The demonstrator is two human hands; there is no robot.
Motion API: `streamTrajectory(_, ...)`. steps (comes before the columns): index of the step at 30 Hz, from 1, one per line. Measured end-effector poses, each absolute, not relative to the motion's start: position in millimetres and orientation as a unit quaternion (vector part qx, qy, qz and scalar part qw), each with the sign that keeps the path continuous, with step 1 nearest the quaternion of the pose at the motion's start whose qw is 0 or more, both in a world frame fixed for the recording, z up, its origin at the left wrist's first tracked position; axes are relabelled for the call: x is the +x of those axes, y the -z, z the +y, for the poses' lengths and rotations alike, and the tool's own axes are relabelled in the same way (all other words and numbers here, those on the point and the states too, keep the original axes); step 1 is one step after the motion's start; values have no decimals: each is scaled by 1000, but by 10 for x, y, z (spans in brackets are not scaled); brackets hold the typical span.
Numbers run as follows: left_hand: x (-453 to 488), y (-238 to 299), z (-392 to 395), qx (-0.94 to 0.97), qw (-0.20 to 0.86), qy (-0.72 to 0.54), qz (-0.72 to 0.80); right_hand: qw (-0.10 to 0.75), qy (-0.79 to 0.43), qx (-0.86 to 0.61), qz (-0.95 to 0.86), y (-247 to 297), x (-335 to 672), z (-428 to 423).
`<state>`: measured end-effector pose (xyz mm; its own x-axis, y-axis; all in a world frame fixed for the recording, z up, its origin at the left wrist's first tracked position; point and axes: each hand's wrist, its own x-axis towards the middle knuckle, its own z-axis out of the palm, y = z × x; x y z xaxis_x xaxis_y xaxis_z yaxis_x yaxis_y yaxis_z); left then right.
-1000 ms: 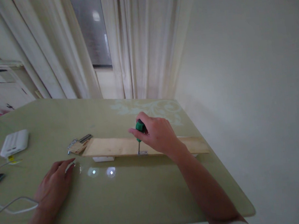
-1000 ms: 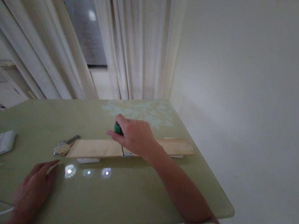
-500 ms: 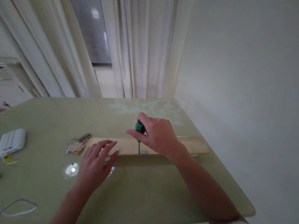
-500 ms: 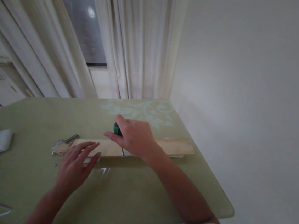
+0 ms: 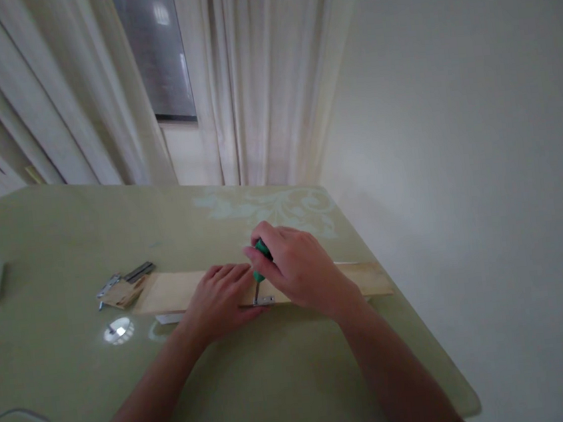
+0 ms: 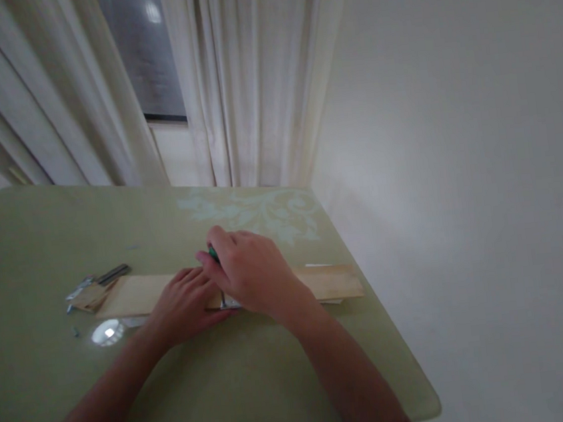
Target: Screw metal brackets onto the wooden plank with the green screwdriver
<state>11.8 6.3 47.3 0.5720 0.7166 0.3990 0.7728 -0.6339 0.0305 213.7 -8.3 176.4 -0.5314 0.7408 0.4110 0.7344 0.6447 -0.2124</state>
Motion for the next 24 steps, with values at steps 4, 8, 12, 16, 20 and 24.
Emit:
streamTrajectory(4,118,-445,79,-883,72,204,-416,239,-45,-353,-903,-1798,2151,-102)
streamTrajectory(8,119,-415,85,-881,68,202,-422,246,-29,-326,-912,-1795,2119,-128)
streamTrajectory(12,119,-409,80,-881,68,204,-420,211,60,-463,-859,-1757,2078,-116)
streamTrajectory(16,127,-408,81,-881,63,207,-420,219,36,-430,-875,-1774,2095,-134)
streamTrajectory(20,129,-396,79,-878,62,209,-425,228,-7,-323,-918,-1815,2133,-175)
streamTrajectory(24,120,-404,73,-880,68,209,-421,207,49,-431,-877,-1822,2143,-158)
